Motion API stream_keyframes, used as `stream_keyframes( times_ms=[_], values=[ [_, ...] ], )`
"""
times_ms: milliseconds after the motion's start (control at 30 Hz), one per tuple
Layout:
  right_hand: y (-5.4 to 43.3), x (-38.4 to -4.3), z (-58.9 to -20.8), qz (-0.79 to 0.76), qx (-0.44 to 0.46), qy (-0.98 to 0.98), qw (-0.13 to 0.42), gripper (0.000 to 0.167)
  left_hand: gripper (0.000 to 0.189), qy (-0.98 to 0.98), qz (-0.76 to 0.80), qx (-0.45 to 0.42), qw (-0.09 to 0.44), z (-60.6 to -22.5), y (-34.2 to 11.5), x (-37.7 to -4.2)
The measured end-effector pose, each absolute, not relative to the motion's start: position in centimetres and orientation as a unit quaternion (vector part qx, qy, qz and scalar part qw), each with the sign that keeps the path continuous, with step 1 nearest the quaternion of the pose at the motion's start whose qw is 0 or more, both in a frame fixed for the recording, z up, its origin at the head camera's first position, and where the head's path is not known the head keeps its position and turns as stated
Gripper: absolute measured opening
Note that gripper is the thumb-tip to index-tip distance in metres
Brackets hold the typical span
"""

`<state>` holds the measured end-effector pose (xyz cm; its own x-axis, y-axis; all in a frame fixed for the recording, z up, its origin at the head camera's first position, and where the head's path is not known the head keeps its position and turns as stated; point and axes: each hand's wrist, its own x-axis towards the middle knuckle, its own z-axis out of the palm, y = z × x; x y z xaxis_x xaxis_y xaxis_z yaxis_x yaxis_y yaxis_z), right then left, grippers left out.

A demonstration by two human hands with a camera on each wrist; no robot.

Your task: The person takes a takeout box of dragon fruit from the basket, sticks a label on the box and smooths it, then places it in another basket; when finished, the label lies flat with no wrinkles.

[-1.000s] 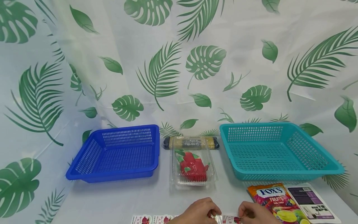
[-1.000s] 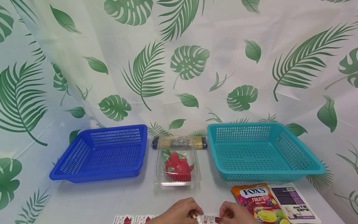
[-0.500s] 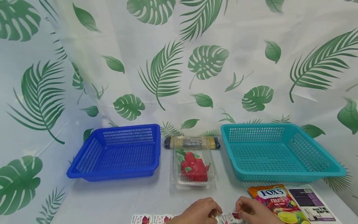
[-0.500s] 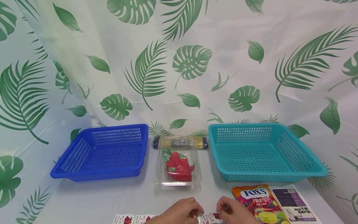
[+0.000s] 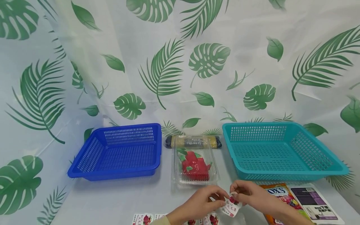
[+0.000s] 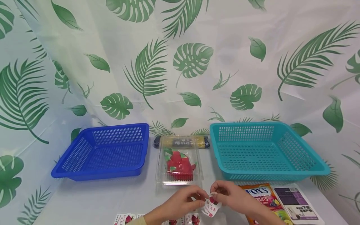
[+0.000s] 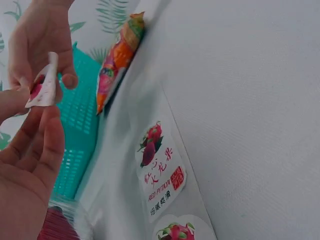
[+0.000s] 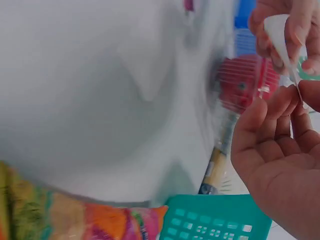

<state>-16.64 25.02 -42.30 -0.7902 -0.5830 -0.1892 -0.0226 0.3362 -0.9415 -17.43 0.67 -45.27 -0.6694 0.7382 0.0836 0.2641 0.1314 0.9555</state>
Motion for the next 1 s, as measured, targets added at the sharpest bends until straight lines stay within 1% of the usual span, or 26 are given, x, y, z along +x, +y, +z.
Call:
stream_keyframes(
  times_ms=[167, 267, 467, 600, 800, 867, 1000],
  values=[
    [24.5, -17.3, -41.2, -0.552, -0.17, 0.771, 0.269, 0.021, 0.019, 0.719, 0.585, 0.303, 0.222, -44.9, 0.8, -17.3],
    [24.3, -17.6, -40.8, -0.552, -0.161, 0.775, 0.263, 0.022, 0.018, 0.712, 0.606, 0.277, 0.222, -44.5, 0.9, -17.2],
    [23.8, -17.9, -40.3, -0.56, -0.149, 0.776, 0.249, 0.026, 0.021, 0.707, 0.623, 0.263, 0.207, -44.0, 0.9, -17.3],
    [23.1, -17.8, -39.9, -0.559, -0.118, 0.794, 0.21, 0.033, 0.021, 0.718, 0.628, 0.25, 0.167, -43.5, 1.0, -17.6],
    [21.8, -17.7, -39.4, -0.551, -0.052, 0.825, 0.117, 0.046, 0.022, 0.751, 0.616, 0.228, 0.065, -42.3, 0.7, -18.7],
    [21.5, -17.7, -39.2, -0.55, -0.046, 0.828, 0.098, 0.047, 0.024, 0.761, 0.606, 0.228, 0.038, -42.0, 0.6, -19.2],
    [20.9, -18.1, -38.8, -0.541, -0.049, 0.836, 0.077, 0.049, 0.026, 0.774, 0.591, 0.227, 0.01, -41.4, 0.3, -20.0]
  ],
)
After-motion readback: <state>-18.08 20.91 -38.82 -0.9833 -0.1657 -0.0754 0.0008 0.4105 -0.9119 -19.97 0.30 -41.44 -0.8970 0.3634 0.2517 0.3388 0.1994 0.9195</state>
